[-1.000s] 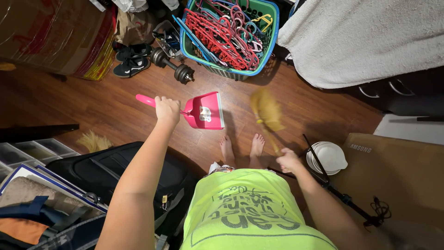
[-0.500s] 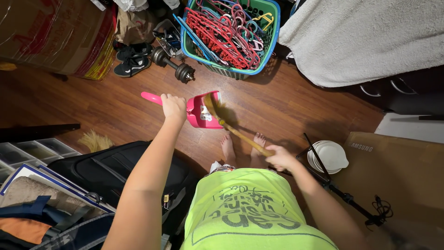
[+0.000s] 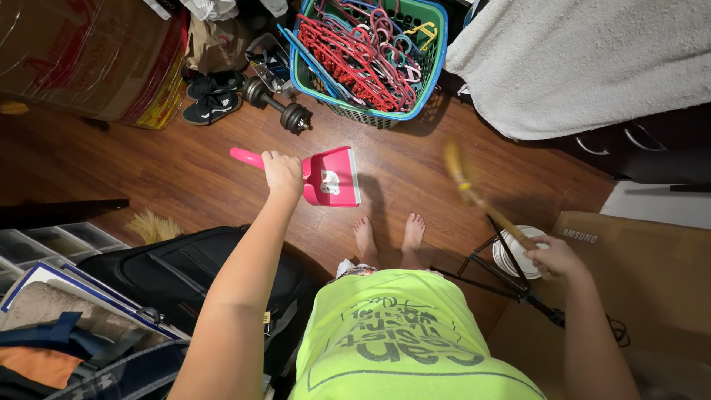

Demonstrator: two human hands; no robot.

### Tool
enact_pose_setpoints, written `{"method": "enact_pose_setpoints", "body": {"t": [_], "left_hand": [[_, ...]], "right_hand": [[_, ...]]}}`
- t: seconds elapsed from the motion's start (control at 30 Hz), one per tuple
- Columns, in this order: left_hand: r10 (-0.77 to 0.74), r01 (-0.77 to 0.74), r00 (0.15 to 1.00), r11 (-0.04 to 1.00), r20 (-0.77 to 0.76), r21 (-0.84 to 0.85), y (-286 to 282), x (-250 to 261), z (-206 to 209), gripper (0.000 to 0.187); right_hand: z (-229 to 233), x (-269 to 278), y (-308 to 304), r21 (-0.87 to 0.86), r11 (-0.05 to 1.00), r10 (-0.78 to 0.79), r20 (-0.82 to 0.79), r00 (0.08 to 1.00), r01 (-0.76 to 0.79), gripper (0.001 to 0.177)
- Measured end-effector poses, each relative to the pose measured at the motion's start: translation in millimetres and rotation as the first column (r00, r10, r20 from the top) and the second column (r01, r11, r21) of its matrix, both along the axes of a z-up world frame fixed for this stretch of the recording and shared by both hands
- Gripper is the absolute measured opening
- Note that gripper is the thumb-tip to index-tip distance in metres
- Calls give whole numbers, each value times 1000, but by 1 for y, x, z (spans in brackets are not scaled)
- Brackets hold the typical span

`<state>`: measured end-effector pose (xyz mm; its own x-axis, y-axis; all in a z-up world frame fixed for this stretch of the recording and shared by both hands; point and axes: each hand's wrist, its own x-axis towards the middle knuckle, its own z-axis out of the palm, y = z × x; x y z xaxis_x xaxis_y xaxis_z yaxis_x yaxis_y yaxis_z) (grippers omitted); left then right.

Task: The person sweeps the floor using a small broom and a dustpan, collecting debris into the pan.

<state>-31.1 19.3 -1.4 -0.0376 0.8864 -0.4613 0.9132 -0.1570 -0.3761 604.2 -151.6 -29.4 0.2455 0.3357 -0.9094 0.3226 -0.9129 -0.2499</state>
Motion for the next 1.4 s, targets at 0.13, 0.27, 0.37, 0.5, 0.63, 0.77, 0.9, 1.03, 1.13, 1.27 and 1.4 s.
{"method": "enact_pose_setpoints", "body": {"t": [0.13,0.27,0.37,0.5,0.63,0.77,0.9,1.03,1.13,1.27,1.4], "left_hand": [[-10,10,1000,1000,-8,8,0,4,1,19],[-9,9,1000,1000,-7,19,-2,7,3,18],[-1,2,1000,1000,-25,9,-1,12,2,18],[2,-2,1000,1000,-22,2,0,18,3,17],[13,-13,1000,1000,-22,-8,2,25,6,19],[2,-2,1000,1000,-28,-10,3,32,10,20],[-2,1,1000,1000,-30,-12,3,35,9,20],[2,-1,1000,1000,-30,13,1,38,5,19],[2,-1,999,1000,-33,23,-1,41,4,19],[17,-17,1000,1000,-19,15,-2,46,6,19],[7,-6,999,1000,-36,18,-3,49,9,19]], "right_hand": [[-32,-3,8,27,995,-99,88,991,97,53],[-57,-34,9,62,993,-97,31,995,95,25],[-74,-63,5,35,994,-101,-88,991,104,33],[-96,-116,-7,-34,997,-67,-57,996,65,69],[-94,-171,-14,-52,994,96,-74,993,-100,75],[-64,-217,-4,-63,941,325,-93,941,-332,70],[-39,-226,5,-9,928,365,-188,912,-373,63],[-21,-187,8,14,964,260,-288,922,-267,65],[4,-136,6,47,982,190,-323,927,-185,65],[35,-70,3,9,990,138,-234,963,-140,67],[35,-16,-2,23,998,63,-73,995,-62,67]]}}
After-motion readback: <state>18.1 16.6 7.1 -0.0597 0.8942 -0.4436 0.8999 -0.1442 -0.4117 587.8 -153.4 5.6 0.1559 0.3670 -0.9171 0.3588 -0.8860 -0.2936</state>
